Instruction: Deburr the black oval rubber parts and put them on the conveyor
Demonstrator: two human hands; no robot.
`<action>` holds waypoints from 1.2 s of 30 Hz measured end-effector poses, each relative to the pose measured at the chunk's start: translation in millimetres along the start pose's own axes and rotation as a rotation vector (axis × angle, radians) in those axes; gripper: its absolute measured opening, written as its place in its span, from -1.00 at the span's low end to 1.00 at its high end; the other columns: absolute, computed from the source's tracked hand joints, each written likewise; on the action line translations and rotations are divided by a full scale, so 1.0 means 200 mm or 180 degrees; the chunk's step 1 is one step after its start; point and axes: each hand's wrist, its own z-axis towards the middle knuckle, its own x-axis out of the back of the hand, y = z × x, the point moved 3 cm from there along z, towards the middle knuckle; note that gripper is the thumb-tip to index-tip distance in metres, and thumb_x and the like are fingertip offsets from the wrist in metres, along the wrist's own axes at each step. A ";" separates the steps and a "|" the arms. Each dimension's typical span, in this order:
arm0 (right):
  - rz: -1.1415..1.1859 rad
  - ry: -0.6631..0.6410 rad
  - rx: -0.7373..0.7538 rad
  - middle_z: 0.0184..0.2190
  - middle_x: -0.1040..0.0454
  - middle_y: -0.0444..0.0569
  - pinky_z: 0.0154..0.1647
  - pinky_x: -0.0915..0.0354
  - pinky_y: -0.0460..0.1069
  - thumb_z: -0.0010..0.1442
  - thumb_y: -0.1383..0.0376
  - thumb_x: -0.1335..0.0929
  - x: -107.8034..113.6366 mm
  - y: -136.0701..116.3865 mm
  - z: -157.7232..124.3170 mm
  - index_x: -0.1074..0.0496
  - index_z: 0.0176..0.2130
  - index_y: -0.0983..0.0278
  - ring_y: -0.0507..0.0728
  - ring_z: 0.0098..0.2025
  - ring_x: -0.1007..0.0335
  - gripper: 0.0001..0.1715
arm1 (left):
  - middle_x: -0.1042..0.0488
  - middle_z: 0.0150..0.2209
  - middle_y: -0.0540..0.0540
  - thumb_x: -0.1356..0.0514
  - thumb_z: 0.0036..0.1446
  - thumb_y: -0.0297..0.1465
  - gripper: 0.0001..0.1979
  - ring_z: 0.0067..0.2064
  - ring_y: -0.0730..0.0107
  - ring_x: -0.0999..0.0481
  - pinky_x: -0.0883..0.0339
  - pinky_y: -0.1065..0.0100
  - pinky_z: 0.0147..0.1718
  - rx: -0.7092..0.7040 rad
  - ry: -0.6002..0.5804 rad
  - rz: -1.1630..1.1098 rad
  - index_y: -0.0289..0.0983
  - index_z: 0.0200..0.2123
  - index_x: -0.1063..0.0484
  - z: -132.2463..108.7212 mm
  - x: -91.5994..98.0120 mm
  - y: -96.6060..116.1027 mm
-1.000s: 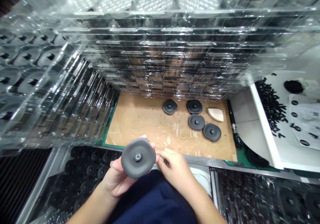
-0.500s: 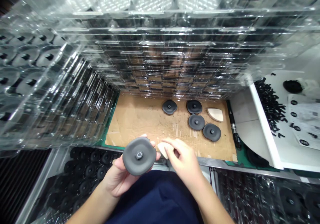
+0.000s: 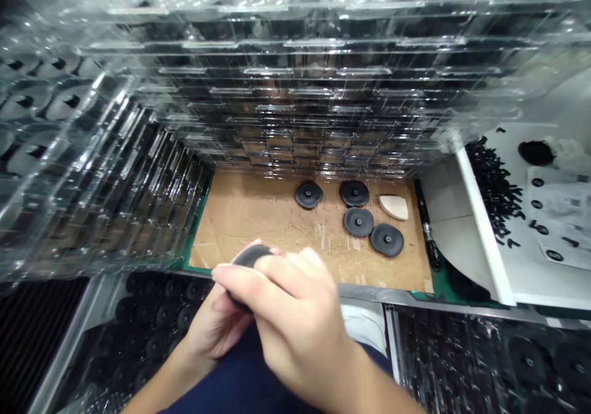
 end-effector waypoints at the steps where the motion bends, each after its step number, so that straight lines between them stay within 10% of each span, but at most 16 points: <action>1: 0.0178 0.0024 -0.0107 -0.26 -0.57 -0.11 -0.26 -0.29 -0.03 0.24 0.48 -0.25 -0.01 0.02 0.00 -0.48 -0.07 0.18 0.05 -0.28 -0.45 -0.64 | -0.56 -0.14 -0.02 -0.49 -0.33 -0.35 -0.40 -0.11 0.36 -0.50 -0.33 0.46 -0.11 -0.0005 0.0070 -0.0013 -0.17 -0.09 -0.50 0.01 0.00 0.00; 6: 0.0357 0.0070 -0.1347 -0.27 -0.59 -0.07 -0.24 -0.37 -0.03 0.23 0.24 -0.31 -0.10 0.33 -0.12 -0.55 -0.19 0.18 0.10 -0.25 -0.49 -0.77 | -0.55 -0.09 -0.05 -0.48 -0.32 -0.30 -0.38 -0.16 0.35 -0.52 -0.37 0.48 -0.27 -0.0133 0.0445 -0.0209 -0.16 -0.08 -0.48 0.03 0.04 0.02; 11: 0.0177 -0.0062 -0.1600 -0.38 -0.61 -0.03 -0.35 -0.39 0.00 0.17 0.20 -0.34 -0.19 0.52 -0.28 -0.59 -0.26 0.22 0.13 -0.38 -0.50 -0.75 | -0.54 -0.06 -0.08 -0.49 -0.40 -0.23 -0.31 -0.11 0.28 -0.52 -0.39 0.43 -0.22 -0.0052 0.0475 -0.0252 -0.18 -0.07 -0.48 0.03 0.03 0.04; 18: 0.0034 0.0725 -0.0857 -0.11 -0.55 -0.02 -0.26 -0.38 0.01 0.26 0.30 -0.27 -0.03 0.11 -0.04 -0.46 -0.04 0.17 0.13 -0.17 -0.49 -0.71 | -0.55 -0.09 -0.08 -0.43 -0.20 -0.30 -0.37 -0.10 0.29 -0.51 -0.37 0.37 -0.11 -0.0066 0.0277 -0.0137 -0.18 0.02 -0.41 0.02 0.00 0.01; 21: 0.0145 0.0167 -0.0107 -0.24 -0.58 -0.06 -0.23 -0.36 -0.01 0.26 0.40 -0.25 -0.06 -0.05 0.03 -0.44 -0.07 0.24 0.07 -0.25 -0.48 -0.73 | -0.52 -0.02 -0.09 -0.40 -0.12 -0.32 -0.41 -0.05 0.26 -0.50 -0.34 0.32 -0.03 -0.0064 0.0145 -0.0061 -0.14 0.04 -0.39 0.02 0.01 0.02; 24: 0.0283 -0.0457 -0.0177 -0.31 -0.58 -0.14 -0.29 -0.32 -0.06 0.26 0.40 -0.26 -0.11 -0.05 0.05 -0.46 -0.15 0.23 0.02 -0.32 -0.46 -0.78 | -0.52 -0.03 -0.06 -0.45 -0.23 -0.33 -0.41 -0.05 0.24 -0.51 -0.37 0.33 -0.04 -0.0143 0.0210 -0.0022 -0.12 -0.03 -0.45 0.01 0.02 0.04; 28: -0.0188 0.0135 -0.0006 -0.28 -0.57 0.00 -0.28 -0.26 0.00 0.29 0.40 -0.20 -0.10 -0.03 0.08 -0.43 -0.11 0.34 0.08 -0.33 -0.42 -0.73 | -0.58 -0.21 -0.05 -0.46 -0.27 -0.30 -0.47 -0.10 0.23 -0.53 -0.34 0.33 -0.01 0.0029 -0.0045 -0.0022 -0.19 -0.12 -0.52 0.01 -0.02 0.02; 36: -0.0253 -0.0412 -0.0281 -0.42 -0.51 -0.15 -0.37 -0.18 -0.06 0.24 0.42 -0.27 0.03 -0.01 -0.06 -0.42 -0.16 0.23 0.00 -0.46 -0.33 -0.80 | -0.58 -0.16 0.00 -0.51 -0.45 -0.26 -0.37 -0.14 0.34 -0.53 -0.34 0.42 -0.08 -0.0013 -0.0154 -0.0240 -0.13 -0.16 -0.54 0.01 -0.01 0.05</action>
